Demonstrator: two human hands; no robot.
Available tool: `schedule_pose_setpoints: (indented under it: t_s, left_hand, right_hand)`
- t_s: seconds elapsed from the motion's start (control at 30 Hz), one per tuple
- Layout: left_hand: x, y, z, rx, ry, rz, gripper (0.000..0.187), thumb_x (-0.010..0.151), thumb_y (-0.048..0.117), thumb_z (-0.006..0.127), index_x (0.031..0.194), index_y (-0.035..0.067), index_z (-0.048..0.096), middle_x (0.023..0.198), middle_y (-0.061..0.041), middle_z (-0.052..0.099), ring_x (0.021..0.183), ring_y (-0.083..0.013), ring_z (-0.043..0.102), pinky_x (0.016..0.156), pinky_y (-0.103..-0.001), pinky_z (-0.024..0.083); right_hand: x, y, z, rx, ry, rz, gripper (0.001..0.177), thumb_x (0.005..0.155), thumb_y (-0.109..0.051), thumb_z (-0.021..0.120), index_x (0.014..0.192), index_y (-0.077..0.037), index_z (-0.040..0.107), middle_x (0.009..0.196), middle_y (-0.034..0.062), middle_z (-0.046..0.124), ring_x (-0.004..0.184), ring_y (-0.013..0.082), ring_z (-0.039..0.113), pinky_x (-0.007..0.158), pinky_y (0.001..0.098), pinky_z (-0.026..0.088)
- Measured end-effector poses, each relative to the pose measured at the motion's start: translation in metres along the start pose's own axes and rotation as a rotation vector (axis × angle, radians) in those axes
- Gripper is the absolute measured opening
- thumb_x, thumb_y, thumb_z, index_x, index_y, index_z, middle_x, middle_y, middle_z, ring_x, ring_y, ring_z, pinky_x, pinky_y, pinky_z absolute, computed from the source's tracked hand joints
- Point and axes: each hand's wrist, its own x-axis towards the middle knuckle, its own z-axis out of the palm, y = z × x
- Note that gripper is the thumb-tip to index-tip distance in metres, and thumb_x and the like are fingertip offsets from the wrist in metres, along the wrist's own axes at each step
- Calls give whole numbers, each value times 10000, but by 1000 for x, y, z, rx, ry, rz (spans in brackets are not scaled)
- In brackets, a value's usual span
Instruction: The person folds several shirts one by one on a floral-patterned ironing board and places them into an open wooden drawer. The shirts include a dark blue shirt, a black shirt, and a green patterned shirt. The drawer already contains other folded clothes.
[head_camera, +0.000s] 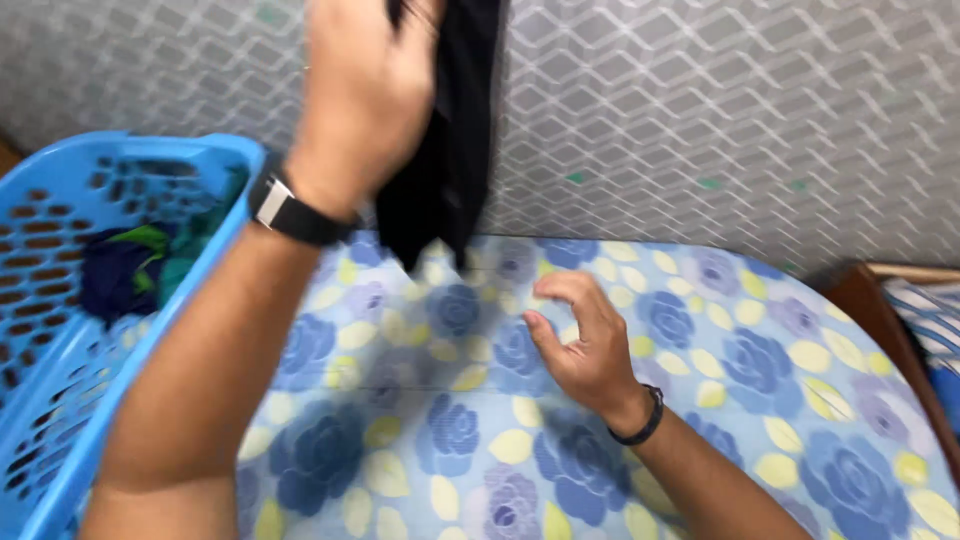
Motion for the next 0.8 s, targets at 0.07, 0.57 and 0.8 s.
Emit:
schedule_pose_setpoints:
  t_s: [0.07, 0.57, 0.8]
  left_hand:
    - [-3, 62, 21, -212, -66, -122, 202, 1103, 201, 505, 1020, 17, 510, 890, -191, 593, 758, -391, 567, 715, -492, 402]
    - [-101, 60, 49, 147, -87, -212, 348, 973, 249, 626, 1147, -47, 567, 1070, -202, 540, 949, -426, 551, 838, -492, 428]
    - [-82, 140, 21, -540, -609, -270, 396, 1046, 164, 354, 1338, 67, 603, 1326, -125, 605, 1276, -281, 559, 1053, -455, 365]
  right_hand:
    - [13, -12, -24, -97, 32, 4, 442, 934, -351, 698, 1189, -22, 549, 1133, 147, 589, 1088, 318, 607, 1006, 412, 491]
    - [38, 5, -181, 184, 386, 285, 195, 1138, -336, 492, 1088, -155, 439, 1063, 14, 493, 965, 103, 479, 921, 253, 403]
    - [38, -20, -153, 123, 195, 308, 267, 1051, -370, 595, 1023, -106, 562, 944, -4, 581, 876, 89, 546, 841, 237, 441]
